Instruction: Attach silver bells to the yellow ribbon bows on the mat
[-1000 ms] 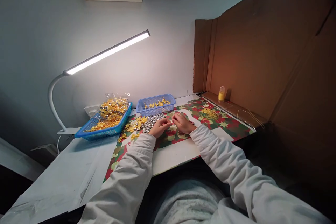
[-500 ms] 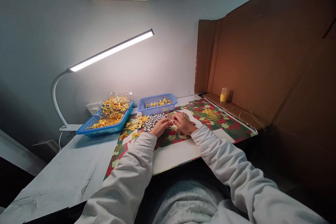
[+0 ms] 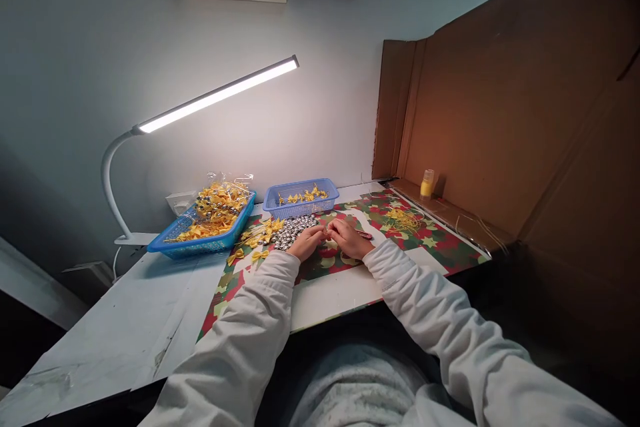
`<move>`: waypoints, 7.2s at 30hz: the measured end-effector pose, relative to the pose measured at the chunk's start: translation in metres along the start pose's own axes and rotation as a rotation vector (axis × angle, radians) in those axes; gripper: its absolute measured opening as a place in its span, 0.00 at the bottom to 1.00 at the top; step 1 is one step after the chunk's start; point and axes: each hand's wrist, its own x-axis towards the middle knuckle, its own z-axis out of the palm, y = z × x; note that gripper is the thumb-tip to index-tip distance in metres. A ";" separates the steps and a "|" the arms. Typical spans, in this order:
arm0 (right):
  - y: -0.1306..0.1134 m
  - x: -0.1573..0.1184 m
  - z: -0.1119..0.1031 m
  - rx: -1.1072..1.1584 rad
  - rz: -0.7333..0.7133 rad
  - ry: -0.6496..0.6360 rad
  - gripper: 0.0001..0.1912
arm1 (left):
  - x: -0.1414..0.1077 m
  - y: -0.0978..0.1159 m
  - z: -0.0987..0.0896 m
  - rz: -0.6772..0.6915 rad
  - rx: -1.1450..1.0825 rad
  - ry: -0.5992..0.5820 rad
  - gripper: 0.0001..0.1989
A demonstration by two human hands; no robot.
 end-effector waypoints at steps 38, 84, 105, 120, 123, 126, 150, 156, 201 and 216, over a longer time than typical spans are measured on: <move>-0.014 -0.001 -0.006 -0.110 -0.068 0.234 0.04 | 0.000 0.006 -0.004 -0.118 -0.259 0.035 0.12; 0.002 0.004 -0.018 0.314 0.238 0.061 0.14 | 0.001 0.008 -0.020 -0.029 -0.308 0.281 0.26; -0.011 0.010 0.004 0.619 0.448 0.114 0.05 | -0.001 0.007 -0.012 0.079 -0.171 0.001 0.21; -0.008 0.008 0.001 0.585 0.567 0.111 0.08 | 0.001 0.002 -0.022 0.076 -0.125 0.101 0.20; -0.008 0.008 0.001 0.561 0.542 0.108 0.08 | 0.001 0.002 -0.022 0.075 -0.111 0.107 0.20; -0.011 0.007 -0.001 0.545 0.526 0.109 0.09 | 0.001 0.001 -0.023 0.073 -0.113 0.117 0.20; -0.012 0.008 -0.003 0.503 0.511 0.076 0.10 | -0.006 0.011 -0.032 0.177 0.613 0.228 0.05; -0.008 0.008 -0.002 0.411 0.481 0.067 0.10 | -0.006 0.014 -0.033 0.178 0.645 0.247 0.05; 0.005 0.002 -0.031 -0.191 0.157 0.335 0.05 | -0.006 0.006 -0.047 -0.058 0.397 0.265 0.13; 0.004 0.004 -0.031 0.078 0.074 0.351 0.06 | -0.002 0.025 0.002 0.095 -0.060 -0.053 0.23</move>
